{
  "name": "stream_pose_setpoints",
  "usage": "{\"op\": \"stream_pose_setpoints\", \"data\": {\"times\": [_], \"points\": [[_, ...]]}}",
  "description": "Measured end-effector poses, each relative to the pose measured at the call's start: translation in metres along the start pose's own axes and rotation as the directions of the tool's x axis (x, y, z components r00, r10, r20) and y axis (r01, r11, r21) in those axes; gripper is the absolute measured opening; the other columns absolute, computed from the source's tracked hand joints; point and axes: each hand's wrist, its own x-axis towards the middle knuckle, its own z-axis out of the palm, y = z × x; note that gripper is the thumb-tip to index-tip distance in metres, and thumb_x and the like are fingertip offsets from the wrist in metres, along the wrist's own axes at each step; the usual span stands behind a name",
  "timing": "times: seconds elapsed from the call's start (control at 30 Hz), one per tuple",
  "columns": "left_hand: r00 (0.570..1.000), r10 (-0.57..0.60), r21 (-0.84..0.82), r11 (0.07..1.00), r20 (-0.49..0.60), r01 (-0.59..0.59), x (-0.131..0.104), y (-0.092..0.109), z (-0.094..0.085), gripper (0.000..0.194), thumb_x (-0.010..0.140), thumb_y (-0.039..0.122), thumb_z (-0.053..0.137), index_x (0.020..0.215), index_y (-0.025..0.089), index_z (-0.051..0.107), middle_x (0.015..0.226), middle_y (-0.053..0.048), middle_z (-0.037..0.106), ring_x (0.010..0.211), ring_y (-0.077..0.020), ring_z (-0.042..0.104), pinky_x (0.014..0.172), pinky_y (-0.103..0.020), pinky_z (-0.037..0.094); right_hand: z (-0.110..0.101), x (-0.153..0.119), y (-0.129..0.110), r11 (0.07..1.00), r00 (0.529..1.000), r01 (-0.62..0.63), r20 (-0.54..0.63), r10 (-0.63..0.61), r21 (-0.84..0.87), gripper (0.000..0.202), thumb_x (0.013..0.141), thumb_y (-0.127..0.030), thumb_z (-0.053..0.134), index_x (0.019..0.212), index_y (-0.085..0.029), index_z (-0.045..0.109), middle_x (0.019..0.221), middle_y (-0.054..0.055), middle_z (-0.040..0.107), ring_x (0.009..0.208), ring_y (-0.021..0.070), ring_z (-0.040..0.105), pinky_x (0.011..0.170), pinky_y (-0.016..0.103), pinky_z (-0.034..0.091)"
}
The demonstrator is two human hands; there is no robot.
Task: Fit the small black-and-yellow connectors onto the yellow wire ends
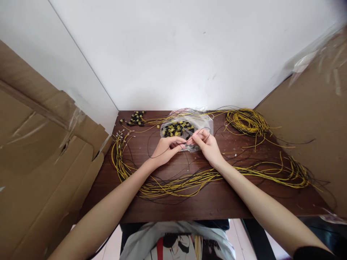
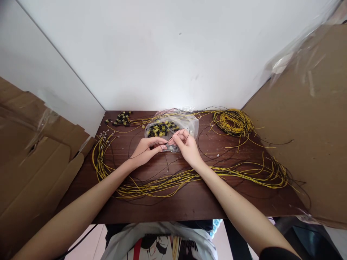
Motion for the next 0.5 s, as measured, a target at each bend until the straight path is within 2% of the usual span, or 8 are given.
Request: {"op": "stream_pose_setpoints", "data": {"times": [0.2, 0.37, 0.5], "points": [[1.0, -0.02, -0.004, 1.0, -0.009, 0.02, 0.0003, -0.0013, -0.0001, 0.021, 0.079, 0.027, 0.061, 0.092, 0.014, 0.069, 0.079, -0.004, 0.071, 0.067, -0.0116, 0.058, 0.063, -0.021, 0.044, -0.0016, -0.0006, -0.0007, 0.995, 0.999, -0.021, 0.042, 0.025, -0.097, 0.027, 0.068, -0.042, 0.073, 0.072, -0.018, 0.062, 0.072, 0.002, 0.066, 0.065, 0.0152, 0.061, 0.067, 0.032, 0.049], [0.999, -0.038, -0.02, 0.999, -0.024, 0.038, 0.0006, -0.0012, 0.0007, 0.02, 0.078, 0.029, 0.062, 0.089, 0.013, 0.069, 0.077, -0.004, 0.069, 0.062, -0.0106, 0.056, 0.059, -0.021, 0.044, 0.0, 0.0, 0.0012, 1.0, 1.0, -0.03, -0.011, 0.03, -0.003, 0.028, 0.073, -0.047, 0.068, 0.077, -0.022, 0.055, 0.07, 0.001, 0.068, 0.067, 0.0178, 0.065, 0.07, 0.036, 0.052], [0.999, -0.037, -0.022, 0.999, -0.028, 0.036, 0.0006, -0.0021, 0.0011, 0.021, 0.077, 0.03, 0.062, 0.088, 0.013, 0.068, 0.077, -0.004, 0.069, 0.063, -0.0108, 0.056, 0.06, -0.021, 0.044, 0.0002, 0.0002, 0.0006, 0.998, 0.999, -0.034, -0.008, 0.034, 0.047, 0.027, 0.074, -0.045, 0.067, 0.082, -0.023, 0.054, 0.067, 0.0, 0.069, 0.065, 0.0173, 0.066, 0.071, 0.035, 0.053]]}}
